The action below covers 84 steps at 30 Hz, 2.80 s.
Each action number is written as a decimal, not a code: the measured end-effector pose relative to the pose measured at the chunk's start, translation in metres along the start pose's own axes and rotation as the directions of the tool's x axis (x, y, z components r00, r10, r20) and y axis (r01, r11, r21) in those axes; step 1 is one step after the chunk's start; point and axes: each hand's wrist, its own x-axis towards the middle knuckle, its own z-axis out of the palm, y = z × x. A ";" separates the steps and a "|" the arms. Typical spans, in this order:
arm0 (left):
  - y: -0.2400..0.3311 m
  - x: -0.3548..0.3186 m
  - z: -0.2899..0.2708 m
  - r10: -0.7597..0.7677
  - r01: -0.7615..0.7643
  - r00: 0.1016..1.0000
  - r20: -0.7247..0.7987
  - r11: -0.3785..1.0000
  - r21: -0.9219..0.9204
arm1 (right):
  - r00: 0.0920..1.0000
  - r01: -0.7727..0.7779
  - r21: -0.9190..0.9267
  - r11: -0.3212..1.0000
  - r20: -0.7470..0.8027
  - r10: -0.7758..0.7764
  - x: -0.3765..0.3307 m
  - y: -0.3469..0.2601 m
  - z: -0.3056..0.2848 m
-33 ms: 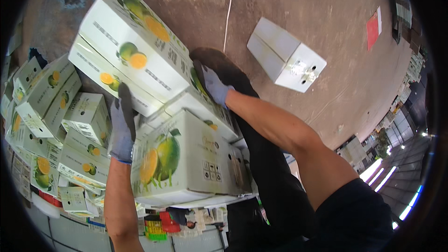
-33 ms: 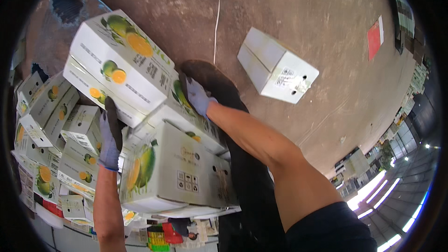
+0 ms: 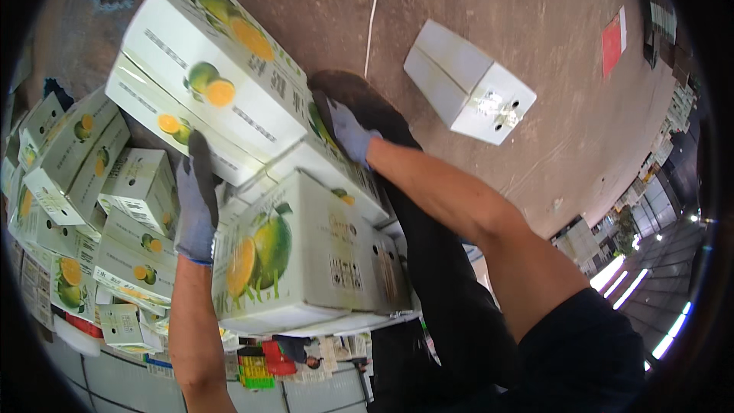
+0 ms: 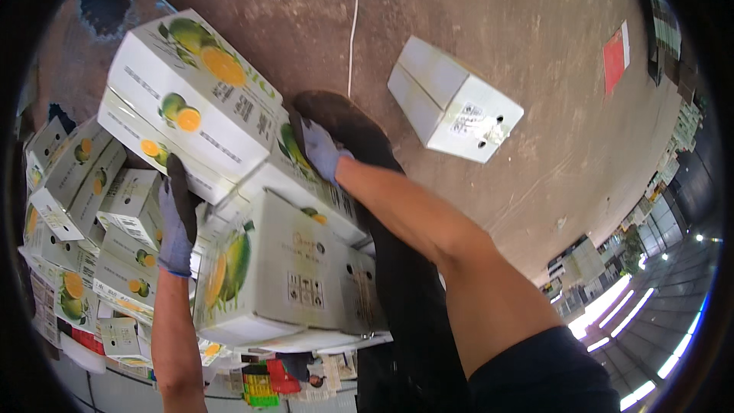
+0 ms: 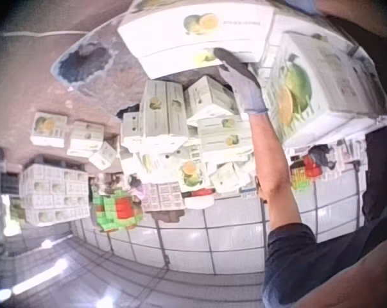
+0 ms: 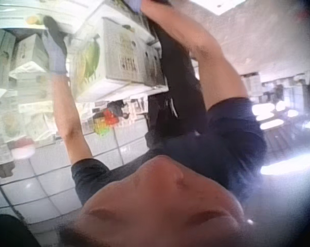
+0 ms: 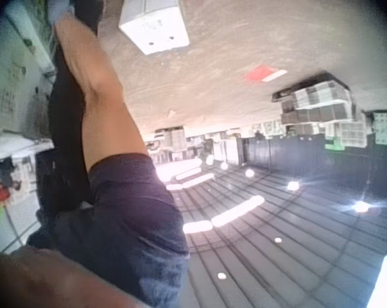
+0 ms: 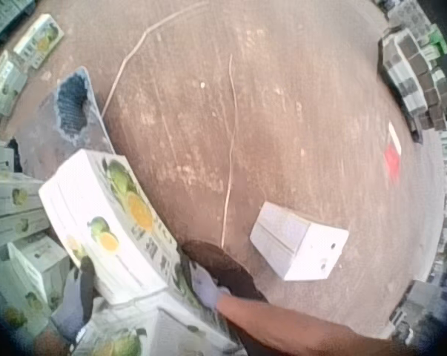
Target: The person assembles flat cardboard boxes into rectangular containers, then uses a handheld tape dispenser to seal the flaps. They repeatedly pick up boxes, fold them, apply tape, and stack the finished units on a blue pallet.
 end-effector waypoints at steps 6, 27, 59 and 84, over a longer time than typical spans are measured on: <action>0.005 -0.004 -0.001 0.007 -0.012 0.994 0.106 0.999 0.049 | 0.965 -0.263 0.136 0.955 0.036 0.261 -0.014 -0.127 -0.019; -0.034 -0.057 -0.057 0.017 -0.014 0.998 -0.058 0.999 0.048 | 0.755 -0.377 -0.104 0.920 -0.610 0.241 -0.191 0.051 -0.194; -0.044 -0.293 0.051 -0.084 0.250 0.447 -0.891 0.968 0.034 | 0.745 0.582 -0.768 -0.267 0.635 -0.205 -0.338 -0.273 0.157; -0.200 -0.476 0.309 -0.964 -0.524 0.206 -0.167 0.036 -0.851 | 0.758 0.495 -0.869 -0.026 0.417 0.501 -0.219 -0.222 0.158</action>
